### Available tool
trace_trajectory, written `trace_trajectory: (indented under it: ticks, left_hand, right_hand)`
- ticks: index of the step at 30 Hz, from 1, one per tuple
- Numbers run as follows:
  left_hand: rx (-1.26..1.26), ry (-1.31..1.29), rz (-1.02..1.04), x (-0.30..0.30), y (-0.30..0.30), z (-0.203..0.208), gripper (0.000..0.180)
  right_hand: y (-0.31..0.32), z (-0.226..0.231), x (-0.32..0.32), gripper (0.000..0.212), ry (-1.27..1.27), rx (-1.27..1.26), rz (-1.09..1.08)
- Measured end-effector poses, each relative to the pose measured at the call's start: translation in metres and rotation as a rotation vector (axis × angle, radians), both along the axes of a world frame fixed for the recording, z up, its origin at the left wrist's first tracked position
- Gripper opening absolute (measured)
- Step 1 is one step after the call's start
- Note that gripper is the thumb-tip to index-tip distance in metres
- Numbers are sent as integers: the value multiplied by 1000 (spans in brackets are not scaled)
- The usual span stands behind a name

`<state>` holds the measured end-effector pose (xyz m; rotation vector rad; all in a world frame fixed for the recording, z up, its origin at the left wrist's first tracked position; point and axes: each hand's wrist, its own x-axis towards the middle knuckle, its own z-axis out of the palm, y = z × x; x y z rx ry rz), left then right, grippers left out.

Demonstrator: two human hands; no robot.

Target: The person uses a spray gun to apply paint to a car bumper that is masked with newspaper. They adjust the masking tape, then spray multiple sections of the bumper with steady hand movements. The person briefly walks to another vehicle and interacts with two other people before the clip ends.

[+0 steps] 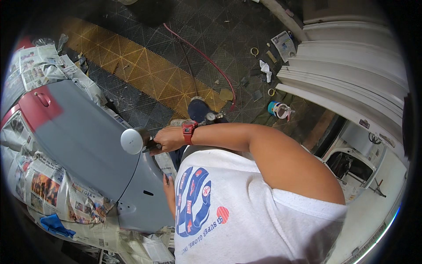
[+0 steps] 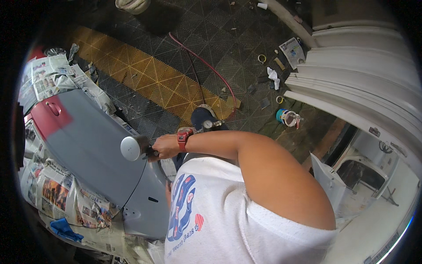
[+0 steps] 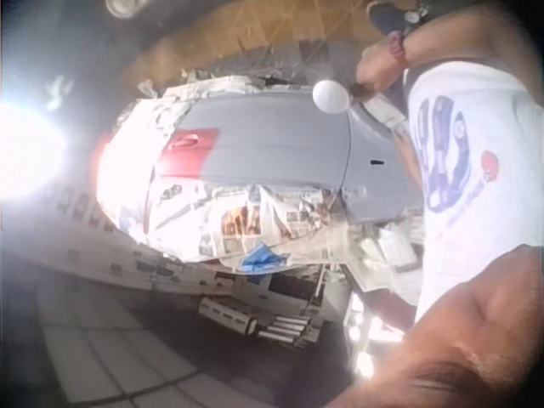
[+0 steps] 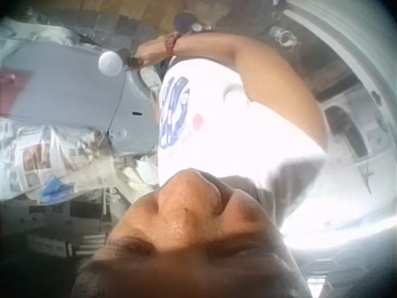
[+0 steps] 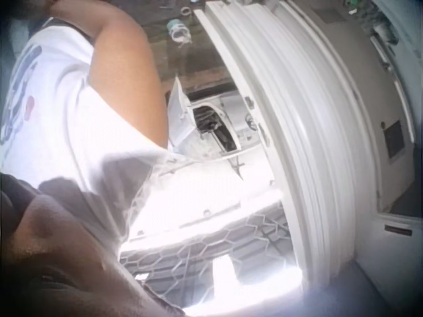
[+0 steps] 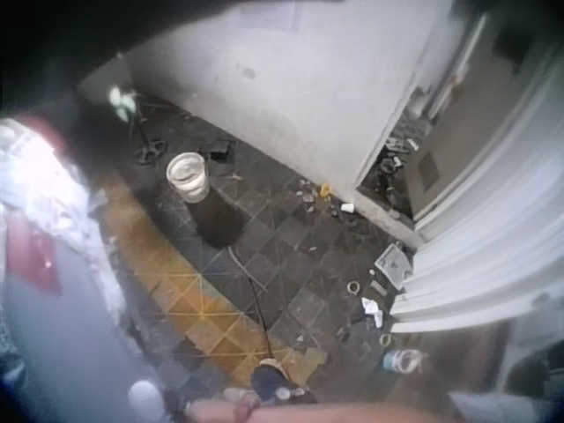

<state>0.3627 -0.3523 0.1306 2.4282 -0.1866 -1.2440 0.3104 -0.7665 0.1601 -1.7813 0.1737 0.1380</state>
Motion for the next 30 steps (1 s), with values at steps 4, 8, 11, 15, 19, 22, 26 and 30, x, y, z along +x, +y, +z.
trace_trajectory:
  ticks: [4,8,11,15,19,22,26,30]
  left_hand:
    - [34,28,-101,22,-18,0,71]
    - [32,261,6,34,-6,-19,71]
    - [45,349,-158,65,-23,-42,75]
    - [4,290,-321,72,-95,-56,69]
    - [-128,268,-313,64,-194,-60,65]
    - [-183,221,-474,32,-249,-43,62]
    - [-204,189,-912,-28,-317,-36,58]
    - [-171,320,-1182,-100,-392,-81,61]
  right_hand:
    - [3,1,0,67,-47,-57,-38]
    - [-1,-8,-12,67,82,-137,-54]
    - [-4,-23,-29,67,96,-157,-146]
    - [-13,-56,-58,63,29,-155,-377]
    - [-33,-106,-90,63,26,-217,-576]
    - [-69,-152,-124,43,28,-388,-578]
    - [-141,-245,-169,37,390,-227,-273]
    - [-207,-386,-232,33,475,-99,-592]
